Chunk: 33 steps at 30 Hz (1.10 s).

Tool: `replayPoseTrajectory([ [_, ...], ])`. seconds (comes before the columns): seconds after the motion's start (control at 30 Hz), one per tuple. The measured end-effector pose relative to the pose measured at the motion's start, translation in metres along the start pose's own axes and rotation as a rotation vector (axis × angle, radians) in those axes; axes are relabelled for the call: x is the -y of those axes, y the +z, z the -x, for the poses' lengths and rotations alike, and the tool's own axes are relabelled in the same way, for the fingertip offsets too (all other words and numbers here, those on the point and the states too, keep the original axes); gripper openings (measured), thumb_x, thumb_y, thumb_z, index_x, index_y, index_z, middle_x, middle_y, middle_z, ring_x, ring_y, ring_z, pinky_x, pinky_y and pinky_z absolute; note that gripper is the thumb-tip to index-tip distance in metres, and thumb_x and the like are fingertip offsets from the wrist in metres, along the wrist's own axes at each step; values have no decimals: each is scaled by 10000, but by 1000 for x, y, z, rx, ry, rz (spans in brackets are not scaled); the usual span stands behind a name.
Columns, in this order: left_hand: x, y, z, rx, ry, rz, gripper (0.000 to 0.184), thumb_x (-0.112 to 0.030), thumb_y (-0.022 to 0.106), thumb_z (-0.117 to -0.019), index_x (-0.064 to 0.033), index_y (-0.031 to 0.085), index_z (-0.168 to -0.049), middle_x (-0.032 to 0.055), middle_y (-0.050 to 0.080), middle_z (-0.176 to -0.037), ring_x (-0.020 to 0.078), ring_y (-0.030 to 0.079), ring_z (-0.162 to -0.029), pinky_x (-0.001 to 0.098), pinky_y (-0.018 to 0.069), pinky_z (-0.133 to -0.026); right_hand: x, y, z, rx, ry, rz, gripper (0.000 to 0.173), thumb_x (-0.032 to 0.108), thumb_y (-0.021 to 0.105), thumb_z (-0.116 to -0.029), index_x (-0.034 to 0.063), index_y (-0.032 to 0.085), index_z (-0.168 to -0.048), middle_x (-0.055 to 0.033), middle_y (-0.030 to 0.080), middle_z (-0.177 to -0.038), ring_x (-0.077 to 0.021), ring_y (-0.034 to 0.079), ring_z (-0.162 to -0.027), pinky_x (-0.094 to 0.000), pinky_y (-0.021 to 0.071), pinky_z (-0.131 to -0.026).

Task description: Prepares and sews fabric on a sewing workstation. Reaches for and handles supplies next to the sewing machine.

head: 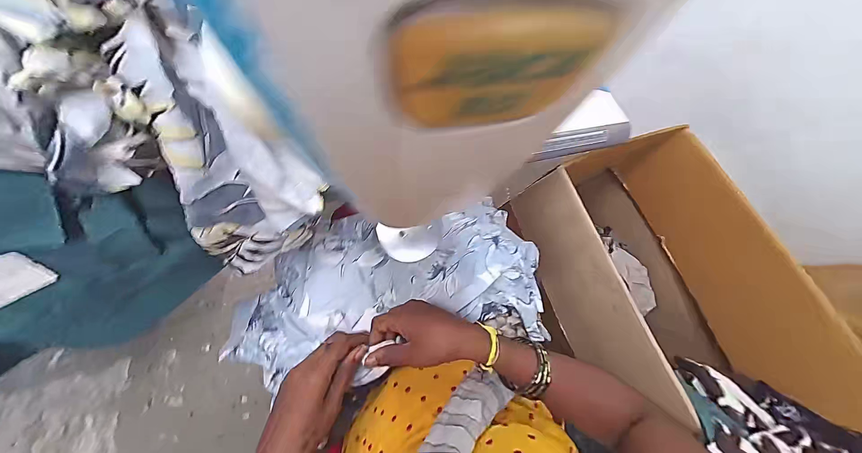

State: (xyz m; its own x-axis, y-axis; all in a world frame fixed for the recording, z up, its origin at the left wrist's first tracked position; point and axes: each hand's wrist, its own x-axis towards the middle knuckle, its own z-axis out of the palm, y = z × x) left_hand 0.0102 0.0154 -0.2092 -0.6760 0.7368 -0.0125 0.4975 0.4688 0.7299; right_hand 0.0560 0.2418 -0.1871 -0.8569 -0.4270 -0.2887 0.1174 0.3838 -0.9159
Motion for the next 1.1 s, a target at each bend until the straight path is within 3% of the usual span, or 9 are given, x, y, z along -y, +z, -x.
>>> replayPoseTrajectory([
  [0.17,-11,-22,-37,173,185,74,317,-303,594,-1010,-29,752,-989,111,703,-885,261,626,-879,447,490,-826,2,-38,29,-46,-40,-131,283,206,637,-1016,-71,681,-1049,-164,680,-864,-212,622,-767,-424,490,-730],
  [0.27,-39,-17,-61,154,262,158,335,-334,654,-979,-14,751,-964,101,687,-881,195,601,-948,351,463,-909,2,-63,57,-178,-105,-249,241,177,641,-1003,-62,668,-984,-66,643,-789,-73,572,-691,-281,482,-685],
  [0.4,-85,3,-91,173,326,345,278,-238,647,-995,27,704,-936,92,651,-816,64,605,-808,205,502,-775,-7,-95,91,-376,-167,-330,234,216,615,-1013,50,580,-852,82,497,-703,42,467,-630,-151,392,-609],
  [0.53,-106,27,-110,256,274,403,246,-186,679,-971,53,706,-921,98,648,-801,78,603,-763,222,510,-729,-19,-119,123,-521,-66,-9,397,346,634,-1009,-14,601,-844,-43,526,-741,-89,466,-654,-275,385,-618],
  [0.77,-111,31,-127,148,-5,504,126,-134,661,-967,-15,700,-972,-33,671,-863,-20,616,-755,175,540,-711,-41,-122,153,-434,-42,87,334,312,622,-1018,-13,670,-958,-73,540,-627,-160,489,-550,-358,410,-559],
  [0.83,-111,29,-132,131,24,467,184,-206,665,-967,-30,715,-990,-49,675,-889,-41,614,-776,149,535,-717,-47,-120,156,-403,-141,82,274,240,606,-1027,-11,714,-1015,-119,662,-732,-194,605,-621,-401,495,-611],
  [0.9,-109,29,-129,136,34,424,238,-256,656,-970,-29,722,-996,-58,672,-893,-67,598,-769,125,520,-705,-56,-113,157,-386,-280,69,259,207,566,-1047,10,733,-1048,-94,738,-867,-121,674,-723,-321,546,-683],
  [1.0,-100,28,-121,223,3,480,206,-204,609,-1011,-27,713,-1017,-79,649,-931,-73,591,-842,121,513,-765,-67,-100,151,-402,-413,-129,291,226,506,-1081,24,708,-1028,9,706,-889,60,583,-748,-129,482,-691],
  [1.1,-94,32,-113,255,-22,543,187,-156,572,-1032,-22,703,-1026,-83,636,-943,-74,581,-856,114,497,-775,-69,-81,132,-453,-546,-496,248,304,529,-1074,127,682,-995,93,637,-1004,49,595,-971,-131,514,-834],
])
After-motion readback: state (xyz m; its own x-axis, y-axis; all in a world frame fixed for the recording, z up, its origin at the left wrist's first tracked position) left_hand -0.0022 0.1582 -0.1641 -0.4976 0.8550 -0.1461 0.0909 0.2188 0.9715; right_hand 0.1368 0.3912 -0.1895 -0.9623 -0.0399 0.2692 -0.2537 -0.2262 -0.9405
